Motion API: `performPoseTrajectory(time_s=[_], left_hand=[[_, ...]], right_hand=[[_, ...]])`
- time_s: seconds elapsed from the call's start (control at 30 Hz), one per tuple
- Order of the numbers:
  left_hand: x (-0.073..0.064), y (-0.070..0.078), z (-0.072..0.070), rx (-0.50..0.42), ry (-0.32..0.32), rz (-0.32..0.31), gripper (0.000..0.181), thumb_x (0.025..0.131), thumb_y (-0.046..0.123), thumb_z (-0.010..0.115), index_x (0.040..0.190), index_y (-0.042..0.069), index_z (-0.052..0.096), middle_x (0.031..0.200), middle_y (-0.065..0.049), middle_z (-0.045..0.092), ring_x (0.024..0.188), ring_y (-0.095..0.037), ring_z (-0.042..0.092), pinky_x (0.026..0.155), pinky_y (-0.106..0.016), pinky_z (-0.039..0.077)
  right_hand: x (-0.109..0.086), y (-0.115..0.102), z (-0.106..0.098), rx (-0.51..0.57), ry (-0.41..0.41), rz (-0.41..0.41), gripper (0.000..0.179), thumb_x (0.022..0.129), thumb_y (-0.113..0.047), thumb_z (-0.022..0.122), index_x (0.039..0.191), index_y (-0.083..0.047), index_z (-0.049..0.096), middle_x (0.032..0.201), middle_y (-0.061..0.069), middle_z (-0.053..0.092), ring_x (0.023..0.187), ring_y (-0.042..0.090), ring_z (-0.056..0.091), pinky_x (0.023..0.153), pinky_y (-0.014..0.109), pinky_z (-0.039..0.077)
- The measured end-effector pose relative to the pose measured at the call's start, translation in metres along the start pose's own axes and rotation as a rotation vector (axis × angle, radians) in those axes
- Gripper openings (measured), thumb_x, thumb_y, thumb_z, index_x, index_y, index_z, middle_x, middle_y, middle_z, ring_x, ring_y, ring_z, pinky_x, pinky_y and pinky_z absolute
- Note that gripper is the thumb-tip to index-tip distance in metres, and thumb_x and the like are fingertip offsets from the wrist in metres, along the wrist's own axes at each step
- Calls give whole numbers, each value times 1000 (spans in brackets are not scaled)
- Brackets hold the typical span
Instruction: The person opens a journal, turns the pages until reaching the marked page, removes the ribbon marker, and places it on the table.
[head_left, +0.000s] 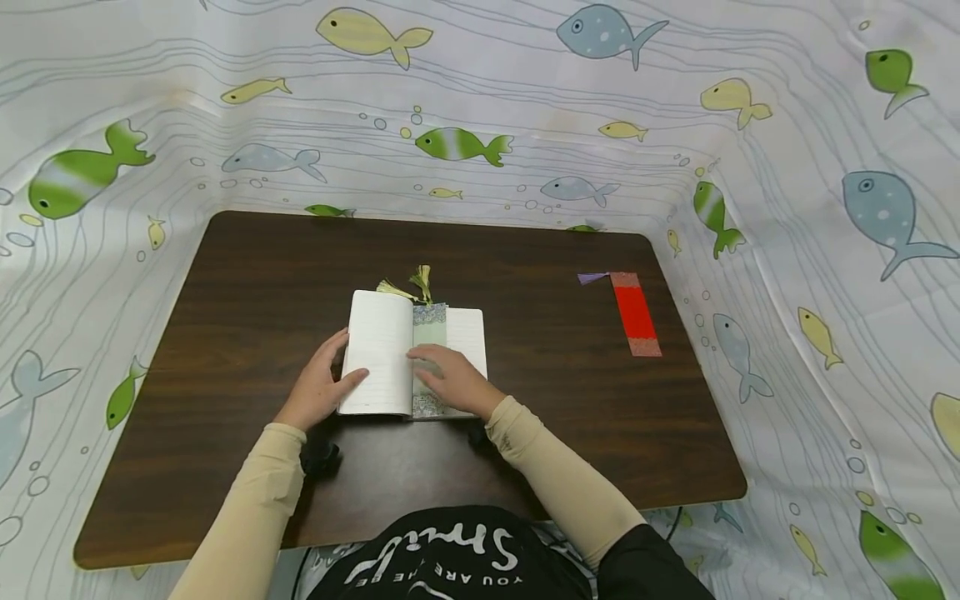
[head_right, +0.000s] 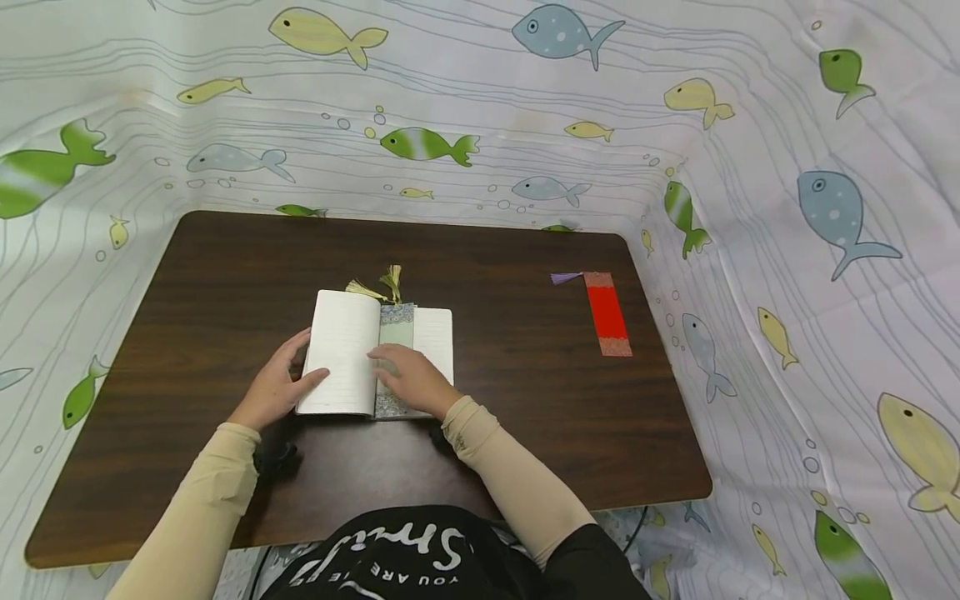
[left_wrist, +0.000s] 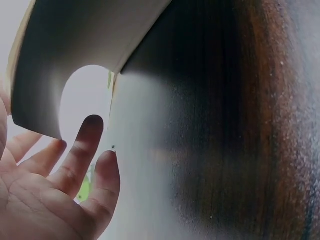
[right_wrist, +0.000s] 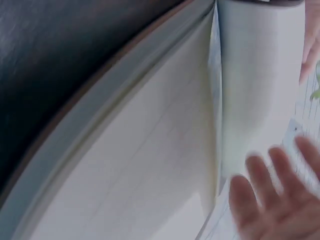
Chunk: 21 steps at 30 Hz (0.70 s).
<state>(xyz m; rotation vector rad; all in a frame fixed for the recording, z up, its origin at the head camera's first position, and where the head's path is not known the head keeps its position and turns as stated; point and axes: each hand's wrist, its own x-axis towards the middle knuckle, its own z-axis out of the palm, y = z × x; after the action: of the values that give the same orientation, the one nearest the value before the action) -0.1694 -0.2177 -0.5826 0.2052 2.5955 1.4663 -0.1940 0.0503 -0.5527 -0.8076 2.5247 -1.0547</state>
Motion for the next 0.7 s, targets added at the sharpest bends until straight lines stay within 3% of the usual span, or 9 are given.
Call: performPoseTrajectory(time_s=[0.1, 0.2, 0.3, 0.43, 0.5, 0.63, 0.7], left_hand=[[1, 2, 2, 1, -3, -9, 85, 101, 32, 66, 162, 1, 16, 163, -26, 21, 131, -47, 45, 97, -62, 45], [2, 3, 4, 12, -5, -19, 85, 101, 32, 66, 162, 1, 15, 162, -27, 22, 130, -48, 45, 96, -62, 46], [2, 4, 5, 18, -6, -26, 85, 101, 31, 66, 162, 1, 15, 162, -27, 23, 129, -48, 46, 96, -62, 46], [2, 4, 6, 17, -5, -30, 86, 101, 32, 66, 162, 2, 15, 162, -27, 22, 127, -48, 47, 96, -62, 46], [1, 4, 6, 15, -3, -30, 86, 101, 33, 66, 162, 2, 14, 162, -27, 22, 127, -49, 47, 97, -63, 45], [1, 2, 7, 10, 6, -30, 86, 100, 31, 67, 162, 2, 15, 161, -28, 23, 126, -50, 47, 98, -64, 45], [2, 3, 7, 13, 5, -27, 85, 100, 31, 67, 162, 2, 15, 161, -28, 24, 126, -49, 48, 98, -63, 45]], right_hand=[[-2, 8, -6, 16, 168, 135, 32, 106, -15, 55, 135, -3, 63, 140, 13, 56, 131, 29, 53, 107, 41, 44], [-3, 17, -9, -16, 262, 274, 30, 105, -14, 56, 131, -4, 65, 132, 16, 57, 116, 30, 59, 97, 43, 49], [-2, 27, -8, -22, 254, 357, 31, 104, -15, 56, 133, -6, 64, 127, 16, 61, 107, 28, 62, 91, 41, 51], [1, 35, -2, 51, 188, 359, 41, 103, -14, 55, 143, -9, 57, 131, 15, 62, 104, 29, 63, 90, 40, 51], [4, 35, 1, 100, 176, 354, 51, 102, -12, 56, 151, -10, 48, 137, 15, 59, 111, 30, 62, 93, 40, 50], [9, 32, 6, 216, 213, 397, 72, 99, -8, 61, 162, -11, 26, 144, 16, 54, 113, 30, 62, 89, 40, 51], [10, 32, 8, 258, 240, 432, 77, 97, -6, 63, 163, -11, 23, 143, 15, 54, 109, 25, 64, 84, 36, 53]])
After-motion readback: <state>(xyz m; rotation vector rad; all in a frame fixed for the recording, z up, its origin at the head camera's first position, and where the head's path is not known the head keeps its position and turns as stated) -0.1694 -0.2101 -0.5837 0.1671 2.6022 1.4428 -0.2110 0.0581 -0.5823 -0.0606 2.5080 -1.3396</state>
